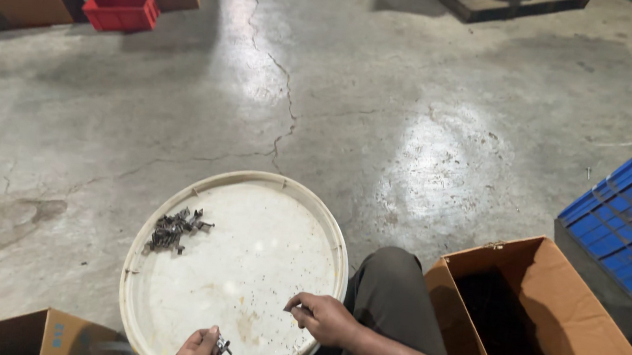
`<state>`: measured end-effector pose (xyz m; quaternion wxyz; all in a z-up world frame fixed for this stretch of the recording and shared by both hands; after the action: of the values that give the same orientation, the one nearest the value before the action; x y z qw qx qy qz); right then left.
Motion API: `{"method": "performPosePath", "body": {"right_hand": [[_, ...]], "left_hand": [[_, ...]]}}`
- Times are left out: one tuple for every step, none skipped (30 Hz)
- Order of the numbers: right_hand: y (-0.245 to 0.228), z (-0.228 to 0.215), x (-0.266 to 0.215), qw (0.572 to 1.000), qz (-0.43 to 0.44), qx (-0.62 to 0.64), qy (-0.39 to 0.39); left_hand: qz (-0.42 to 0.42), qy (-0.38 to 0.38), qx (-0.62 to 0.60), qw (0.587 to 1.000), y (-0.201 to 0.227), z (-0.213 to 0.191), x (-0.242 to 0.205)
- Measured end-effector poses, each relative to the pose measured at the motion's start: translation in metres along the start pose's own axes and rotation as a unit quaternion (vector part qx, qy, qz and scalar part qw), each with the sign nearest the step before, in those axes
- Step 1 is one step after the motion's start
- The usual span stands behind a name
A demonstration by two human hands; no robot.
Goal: The person sits cross-legged on the floor with a white basin on their lap and uses a yellow-handled screwdriver to assemble small metal hardware pieces. They pick up individual parts, align them, and tighten them together before placing the assembled units back into the basin.
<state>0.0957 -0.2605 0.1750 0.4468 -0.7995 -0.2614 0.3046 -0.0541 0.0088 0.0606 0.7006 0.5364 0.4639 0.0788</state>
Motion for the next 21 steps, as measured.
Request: {"method": "performPosePath", "body": {"right_hand": [[-0.003, -0.001, 0.000, 1.000, 0.002, -0.003, -0.001], [-0.005, -0.002, -0.002, 1.000, 0.004, -0.005, -0.003], [-0.008, -0.002, -0.003, 1.000, 0.006, -0.008, -0.004], [-0.011, -0.002, -0.004, 1.000, 0.008, -0.010, -0.004], [-0.013, -0.003, -0.005, 1.000, 0.006, -0.010, -0.005], [-0.015, -0.004, -0.004, 1.000, 0.005, -0.010, -0.005], [-0.016, -0.007, -0.002, 1.000, 0.003, -0.010, -0.005], [-0.017, -0.006, -0.004, 1.000, 0.007, -0.013, -0.006], [-0.017, -0.005, -0.005, 1.000, 0.012, -0.016, -0.006], [-0.017, -0.005, -0.006, 1.000, 0.016, -0.020, -0.007], [-0.017, -0.006, -0.006, 1.000, 0.009, -0.019, -0.006], [-0.017, -0.006, -0.006, 1.000, 0.002, -0.018, -0.006], [-0.017, -0.006, -0.005, 1.000, -0.006, -0.018, -0.002], [-0.017, -0.005, -0.006, 1.000, 0.012, -0.022, -0.014], [-0.015, -0.003, -0.008, 0.999, 0.029, -0.028, -0.024], [-0.014, -0.001, -0.011, 0.998, 0.046, -0.034, -0.033], [-0.017, -0.007, -0.008, 0.998, 0.031, -0.045, -0.023], [-0.021, -0.013, -0.004, 0.998, 0.016, -0.056, -0.012], [-0.021, -0.012, -0.005, 0.999, 0.007, -0.041, -0.014], [-0.020, -0.010, -0.006, 0.999, -0.001, -0.027, -0.017], [-0.018, -0.007, -0.007, 1.000, -0.007, -0.010, -0.025]], "left_hand": [[-0.008, -0.012, -0.021, 1.000, 0.002, 0.000, -0.004], [0.001, -0.013, -0.021, 1.000, 0.004, 0.001, -0.009], [0.010, -0.015, -0.021, 1.000, 0.008, 0.002, -0.014], [0.020, -0.016, -0.022, 0.999, 0.011, 0.002, -0.019], [0.024, -0.021, -0.018, 0.999, 0.015, 0.004, -0.022], [0.028, -0.026, -0.015, 0.999, 0.019, 0.006, -0.022], [0.033, -0.031, -0.013, 0.999, 0.021, 0.008, -0.022], [0.033, -0.032, -0.011, 0.999, 0.019, 0.006, -0.024], [0.033, -0.033, -0.009, 0.999, 0.016, 0.003, -0.025], [0.034, -0.034, -0.007, 0.999, 0.012, 0.001, -0.023], [0.025, -0.027, -0.011, 0.999, 0.007, -0.001, -0.019], [0.016, -0.019, -0.015, 1.000, 0.001, -0.003, -0.015], [0.010, -0.014, -0.020, 1.000, -0.003, -0.003, -0.007], [0.016, -0.002, 0.014, 1.000, -0.006, -0.004, -0.001], [0.022, 0.008, 0.040, 0.999, -0.009, -0.003, 0.007], [0.029, 0.017, 0.059, 0.998, -0.009, -0.001, 0.011], [0.038, 0.016, 0.058, 0.997, 0.004, 0.012, 0.024], [0.045, 0.014, 0.057, 0.997, 0.017, 0.024, 0.035], [0.049, 0.016, 0.060, 0.997, 0.023, 0.026, 0.038], [0.051, 0.016, 0.056, 0.997, 0.029, 0.027, 0.039], [0.051, 0.018, 0.056, 0.997, 0.033, 0.025, 0.035]]}}
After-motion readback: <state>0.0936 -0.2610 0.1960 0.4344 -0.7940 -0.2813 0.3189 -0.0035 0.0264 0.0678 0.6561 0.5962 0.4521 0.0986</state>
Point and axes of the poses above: each hand's wrist, its own x-axis towards the middle knuckle, its own z-axis out of the palm, y = z × x, the point moved 2 cm from there along x, towards the middle knuckle, and after that the axes turned 6 degrees about z, right-handed, at the moved point
